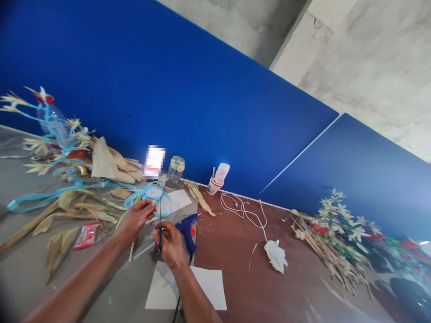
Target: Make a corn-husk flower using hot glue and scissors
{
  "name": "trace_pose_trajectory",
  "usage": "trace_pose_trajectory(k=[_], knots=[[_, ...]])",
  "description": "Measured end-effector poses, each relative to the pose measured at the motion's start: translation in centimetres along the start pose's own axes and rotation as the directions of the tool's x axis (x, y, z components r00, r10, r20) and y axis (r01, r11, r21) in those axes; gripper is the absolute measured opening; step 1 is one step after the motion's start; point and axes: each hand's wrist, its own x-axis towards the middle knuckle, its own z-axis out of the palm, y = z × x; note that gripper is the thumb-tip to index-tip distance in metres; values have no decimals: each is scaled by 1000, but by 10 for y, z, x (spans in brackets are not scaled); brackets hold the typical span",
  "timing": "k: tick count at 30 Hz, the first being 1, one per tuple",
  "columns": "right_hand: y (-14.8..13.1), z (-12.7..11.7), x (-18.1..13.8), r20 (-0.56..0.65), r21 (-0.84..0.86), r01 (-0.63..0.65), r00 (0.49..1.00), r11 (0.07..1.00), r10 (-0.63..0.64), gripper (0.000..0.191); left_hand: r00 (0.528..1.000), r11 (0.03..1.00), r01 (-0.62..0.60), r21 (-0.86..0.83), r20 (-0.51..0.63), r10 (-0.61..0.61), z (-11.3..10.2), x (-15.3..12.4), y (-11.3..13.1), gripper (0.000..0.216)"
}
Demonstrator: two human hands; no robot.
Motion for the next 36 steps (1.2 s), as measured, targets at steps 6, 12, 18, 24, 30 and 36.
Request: trace_pose_trajectory(k=[6, 12, 18, 24, 30, 36], knots=[[-2, 1, -1, -4, 0, -5, 1000, 1000, 5, 31, 1000, 1000, 8, 8, 0, -8, 0, 1, -3, 31], [-1, 3, -1, 8, 52, -4, 1000, 999, 4, 28, 1000, 1000, 4, 17, 1, -4, 2, -2, 1, 30], [7, 1, 0, 5, 98, 5, 1000, 995, -6, 33, 1000, 1000, -11, 21, -23, 11, 3, -2, 4, 30], [12, 0, 1, 16, 115, 20, 1000, 993, -22, 35, 1000, 1000, -22, 1, -9, 22, 3, -1, 0, 30], [13, 0, 2, 6, 95, 36, 999, 995, -37, 38, 1000, 1000, -20, 10, -8, 20, 3, -1, -5, 29], [13, 0, 2, 7, 120, 22, 1000, 992, -23, 37, 999, 999, -27, 41, -26, 28, 5, -3, 1, 31]])
